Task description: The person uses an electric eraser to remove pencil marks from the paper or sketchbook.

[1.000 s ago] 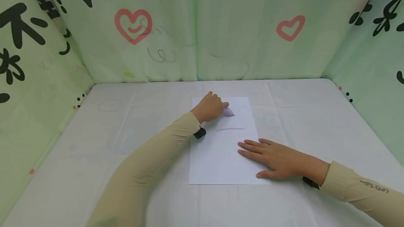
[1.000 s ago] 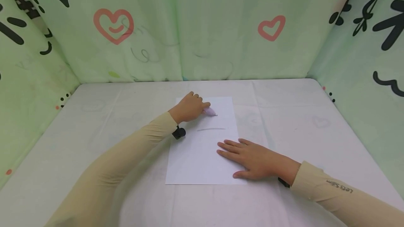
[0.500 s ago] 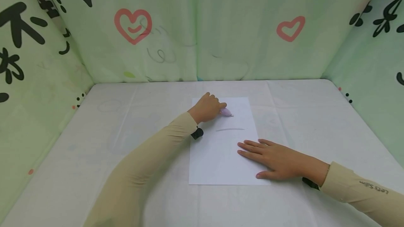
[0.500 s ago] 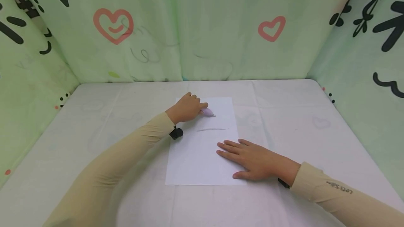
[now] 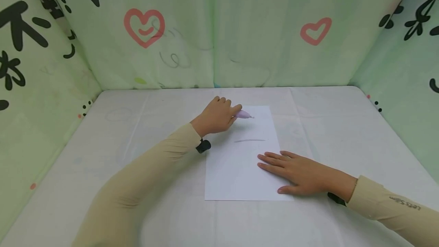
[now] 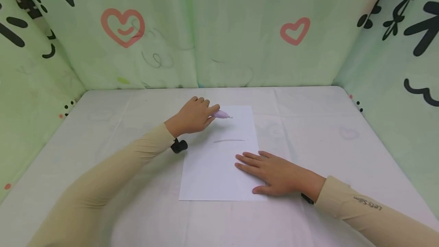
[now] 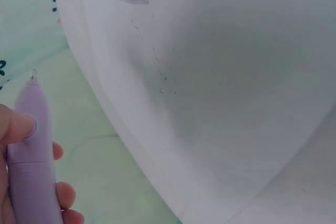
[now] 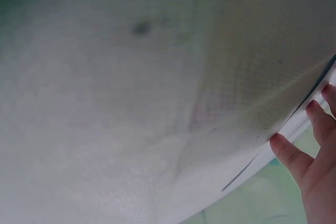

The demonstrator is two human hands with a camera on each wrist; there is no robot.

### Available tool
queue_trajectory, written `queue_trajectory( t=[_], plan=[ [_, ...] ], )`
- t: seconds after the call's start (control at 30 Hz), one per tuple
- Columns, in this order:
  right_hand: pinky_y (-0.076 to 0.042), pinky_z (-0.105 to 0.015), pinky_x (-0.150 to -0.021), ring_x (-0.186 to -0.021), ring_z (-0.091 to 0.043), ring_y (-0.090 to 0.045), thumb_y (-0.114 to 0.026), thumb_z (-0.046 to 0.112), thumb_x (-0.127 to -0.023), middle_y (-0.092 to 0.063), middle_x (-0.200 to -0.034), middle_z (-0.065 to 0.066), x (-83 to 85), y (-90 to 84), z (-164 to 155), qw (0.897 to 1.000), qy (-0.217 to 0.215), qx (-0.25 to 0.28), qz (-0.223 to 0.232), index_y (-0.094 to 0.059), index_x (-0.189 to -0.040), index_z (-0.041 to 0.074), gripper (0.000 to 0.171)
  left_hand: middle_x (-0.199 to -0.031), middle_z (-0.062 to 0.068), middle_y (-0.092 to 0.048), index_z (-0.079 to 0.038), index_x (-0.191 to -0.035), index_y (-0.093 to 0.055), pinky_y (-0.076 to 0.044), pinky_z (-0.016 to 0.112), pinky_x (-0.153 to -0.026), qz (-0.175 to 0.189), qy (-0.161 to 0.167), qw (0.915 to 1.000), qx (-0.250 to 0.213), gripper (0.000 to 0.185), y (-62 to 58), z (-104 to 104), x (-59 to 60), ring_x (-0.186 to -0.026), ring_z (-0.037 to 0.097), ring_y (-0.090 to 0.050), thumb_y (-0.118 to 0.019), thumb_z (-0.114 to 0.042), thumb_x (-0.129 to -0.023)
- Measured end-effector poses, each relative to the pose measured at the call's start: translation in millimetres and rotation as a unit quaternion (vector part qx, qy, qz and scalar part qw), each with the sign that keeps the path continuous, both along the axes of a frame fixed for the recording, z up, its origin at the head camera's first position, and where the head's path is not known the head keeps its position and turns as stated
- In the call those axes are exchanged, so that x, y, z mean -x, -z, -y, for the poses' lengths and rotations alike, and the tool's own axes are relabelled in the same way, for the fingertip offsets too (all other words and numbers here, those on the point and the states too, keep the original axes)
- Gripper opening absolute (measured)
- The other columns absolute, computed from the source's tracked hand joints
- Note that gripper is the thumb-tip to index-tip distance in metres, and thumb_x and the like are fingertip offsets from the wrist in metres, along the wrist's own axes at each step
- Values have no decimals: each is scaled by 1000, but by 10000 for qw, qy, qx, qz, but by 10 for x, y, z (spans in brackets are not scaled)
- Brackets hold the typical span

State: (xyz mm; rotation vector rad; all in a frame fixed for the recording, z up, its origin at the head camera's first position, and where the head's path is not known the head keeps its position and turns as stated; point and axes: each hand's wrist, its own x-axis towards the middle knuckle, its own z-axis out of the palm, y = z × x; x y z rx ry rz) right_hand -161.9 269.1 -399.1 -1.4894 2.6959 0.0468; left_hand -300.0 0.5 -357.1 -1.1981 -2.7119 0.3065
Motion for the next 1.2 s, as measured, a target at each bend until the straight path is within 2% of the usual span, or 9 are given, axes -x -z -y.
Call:
queue_trajectory(
  t=[0.17, 0.3, 0.43, 0.63, 0.83, 0.97, 1.1, 1.2],
  plan=[
    [-36, -50, -102, -140, -24, -31, -43, 54, -94, -29, -155, -4, 6, -3, 3, 10000, 16, -17, 50, -27, -148, 17, 68, -83, 4, -61, -17, -111, -53, -43, 34, -76, -393, 294, 9984, -269, 21, -3, 228, -107, -79, 21, -57, -42, -25, -95],
    [-36, -50, -102, -140, -24, -31, -44, 54, -93, -29, -154, -5, 12, -6, 4, 10000, 8, -24, 53, -28, -148, 17, 68, -76, 4, -59, -15, -104, -54, -44, 33, -71, -589, 516, 9966, -273, 18, 23, 420, -187, -72, 21, -55, -44, -23, -92],
    [-36, -50, -102, -140, -24, -31, -45, 54, -93, -30, -154, -5, 14, -5, 2, 10000, -7, -20, 14, -28, -148, 16, 68, -72, 4, -57, -16, -103, -54, -44, 32, -67, -655, 674, 9952, -281, 17, 62, 584, -243, -68, 20, -53, -47, -22, -89],
    [-34, -48, -102, -141, -23, -29, -45, 53, -93, -30, -154, -5, 16, 9, 2, 10000, -44, 0, -51, -28, -148, 16, 68, -66, 3, -51, -15, -96, -53, -37, 29, -59, -677, 961, 9922, -416, 12, 130, 761, -320, -59, 18, -45, -50, -18, -85],
    [-23, -41, -105, -143, -18, -24, -43, 54, -94, -27, -155, -4, 27, 13, -8, 10000, -34, -9, -36, -25, -149, 18, 69, -67, 2, -51, -11, -94, -53, -38, 29, -59, -808, 1225, 9883, -412, 14, 204, 818, -372, -60, 16, -45, -53, -21, -84],
    [-19, -38, -106, -143, -19, -25, -43, 54, -94, -27, -155, -4, 29, 17, -10, 10000, -33, 22, -14, -24, -149, 18, 69, -64, 1, -49, -11, -88, -53, -36, 28, -59, -982, 1436, 9826, -658, 12, 240, 807, -375, -59, 15, -42, -54, -20, -81],
    [-20, -39, -105, -142, -20, -26, -43, 54, -94, -28, -155, -4, 25, 15, -7, 10000, -32, 13, -23, -25, -149, 18, 68, -62, 0, -47, -13, -86, -53, -34, 27, -58, -1056, 1592, 9778, -858, 10, 262, 778, -366, -58, 15, -41, -54, -19, -79],
    [-24, -42, -104, -142, -21, -28, -44, 54, -94, -28, -155, -4, 21, 12, -2, 10000, -30, 9, -30, -26, -149, 17, 68, -64, 1, -48, -13, -89, -54, -35, 28, -60, -948, 1571, 9795, -838, 9, 274, 756, -360, -59, 15, -42, -54, -19, -81]
  ],
)
